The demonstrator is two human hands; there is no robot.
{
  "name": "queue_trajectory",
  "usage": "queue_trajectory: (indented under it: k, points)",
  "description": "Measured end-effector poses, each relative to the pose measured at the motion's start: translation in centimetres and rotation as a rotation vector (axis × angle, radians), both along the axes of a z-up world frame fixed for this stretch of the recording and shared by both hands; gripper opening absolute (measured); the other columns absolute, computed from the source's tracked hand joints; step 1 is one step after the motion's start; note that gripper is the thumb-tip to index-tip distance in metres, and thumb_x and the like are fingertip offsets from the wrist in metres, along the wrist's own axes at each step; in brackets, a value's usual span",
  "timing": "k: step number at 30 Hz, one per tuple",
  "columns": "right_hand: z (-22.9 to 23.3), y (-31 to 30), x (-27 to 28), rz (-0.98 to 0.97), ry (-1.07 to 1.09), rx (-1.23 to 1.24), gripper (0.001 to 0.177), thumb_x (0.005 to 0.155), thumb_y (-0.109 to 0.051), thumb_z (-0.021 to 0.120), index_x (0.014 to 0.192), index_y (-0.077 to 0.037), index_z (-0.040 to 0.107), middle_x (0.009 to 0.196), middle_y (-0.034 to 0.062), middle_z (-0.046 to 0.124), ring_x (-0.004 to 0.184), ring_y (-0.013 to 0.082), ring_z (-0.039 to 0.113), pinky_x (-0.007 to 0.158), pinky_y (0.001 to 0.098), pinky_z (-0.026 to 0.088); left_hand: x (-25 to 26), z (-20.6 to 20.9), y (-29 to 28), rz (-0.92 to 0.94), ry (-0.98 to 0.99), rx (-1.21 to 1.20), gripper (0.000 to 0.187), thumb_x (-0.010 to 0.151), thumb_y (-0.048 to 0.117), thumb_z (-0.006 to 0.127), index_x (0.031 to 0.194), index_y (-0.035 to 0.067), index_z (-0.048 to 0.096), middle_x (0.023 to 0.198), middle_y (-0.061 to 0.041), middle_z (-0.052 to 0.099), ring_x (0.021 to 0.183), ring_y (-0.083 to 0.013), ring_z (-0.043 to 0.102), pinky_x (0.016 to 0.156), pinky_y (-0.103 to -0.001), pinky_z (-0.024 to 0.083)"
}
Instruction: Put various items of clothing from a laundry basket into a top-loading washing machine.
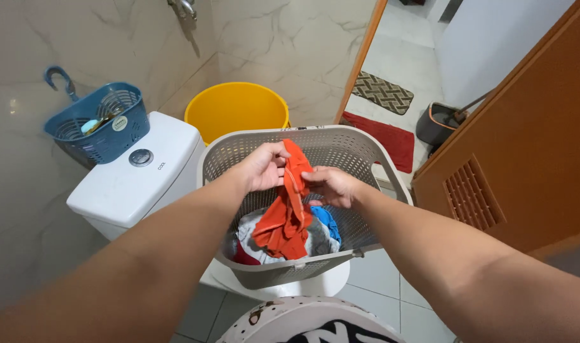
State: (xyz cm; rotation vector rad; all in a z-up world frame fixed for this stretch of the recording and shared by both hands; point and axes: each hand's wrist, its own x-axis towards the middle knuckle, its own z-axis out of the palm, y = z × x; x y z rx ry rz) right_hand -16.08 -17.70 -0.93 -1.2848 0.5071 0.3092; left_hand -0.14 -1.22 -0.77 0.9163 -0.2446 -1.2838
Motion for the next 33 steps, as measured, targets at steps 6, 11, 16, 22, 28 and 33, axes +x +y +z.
queue_trajectory:
  k: [6,11,16,22,28,33]
  points:
    - [1.7,0.4,0.4,-0.084,-0.037,-0.016,0.032,0.092,-0.031,0.067,0.119,-0.017,0.059,0.118,0.0004,0.067,0.112,0.0187,0.062,0.094,0.048,0.048,0.5,-1.8,-0.8,-0.05,-0.121,-0.018,0.06,0.082,0.001,0.051,0.139,0.021,0.052,0.104,-0.006,0.058,0.089,-0.0213,0.055,0.096,-0.058,0.057]
    - [1.1,-1.9,2.5,-0.022,-0.14,0.273,0.038,0.097,-0.027,0.055,0.126,-0.003,0.061,0.12,0.0162,0.071,0.101,0.0296,0.071,0.093,0.0478,0.057,-1.6,-1.2,-0.5,-0.025,-0.36,0.357,0.083,0.076,-0.006,0.045,0.144,0.041,0.036,0.114,-0.001,0.066,0.096,-0.0208,0.067,0.088,-0.047,0.057]
    - [2.7,-2.1,2.7,-0.042,-0.196,0.448,0.046,0.102,-0.031,0.045,0.127,0.005,0.058,0.125,0.0232,0.07,0.109,0.0342,0.072,0.1,0.0495,0.057,-0.2,-8.3,-0.7,-0.074,-0.559,0.636,0.035,0.096,0.02,0.05,0.129,0.016,0.06,0.112,-0.01,0.064,0.086,-0.0214,0.063,0.075,-0.045,0.057]
    - [3.5,-2.6,1.9,-0.229,-0.354,0.586,0.043,0.102,-0.028,0.05,0.125,0.007,0.057,0.125,0.0244,0.069,0.111,0.0353,0.072,0.103,0.0492,0.056,-3.1,-6.4,1.7,-0.413,-0.601,0.923,0.057,0.1,0.058,0.053,0.128,0.01,0.066,0.117,-0.011,0.064,0.092,-0.0248,0.062,0.08,-0.046,0.055]
    - [2.6,-3.3,1.5,-0.359,-0.431,0.589,0.045,0.103,-0.036,0.06,0.122,0.005,0.056,0.121,0.0245,0.068,0.11,0.0363,0.071,0.101,0.0512,0.059,-3.0,-5.7,1.1,-0.186,-0.125,0.563,0.093,0.092,0.08,0.036,0.142,0.003,0.05,0.141,-0.02,0.055,0.14,-0.0466,0.053,0.102,-0.063,0.052]
    - [4.3,-1.2,0.4,-0.372,-0.396,0.624,0.063,0.092,-0.052,0.061,0.122,0.003,0.061,0.119,0.0225,0.071,0.109,0.0361,0.071,0.096,0.0508,0.059,-4.3,-3.6,1.3,-0.188,-0.338,0.447,0.073,0.082,0.065,0.067,0.135,0.016,0.062,0.128,-0.007,0.068,0.116,-0.0244,0.065,0.094,-0.048,0.057]
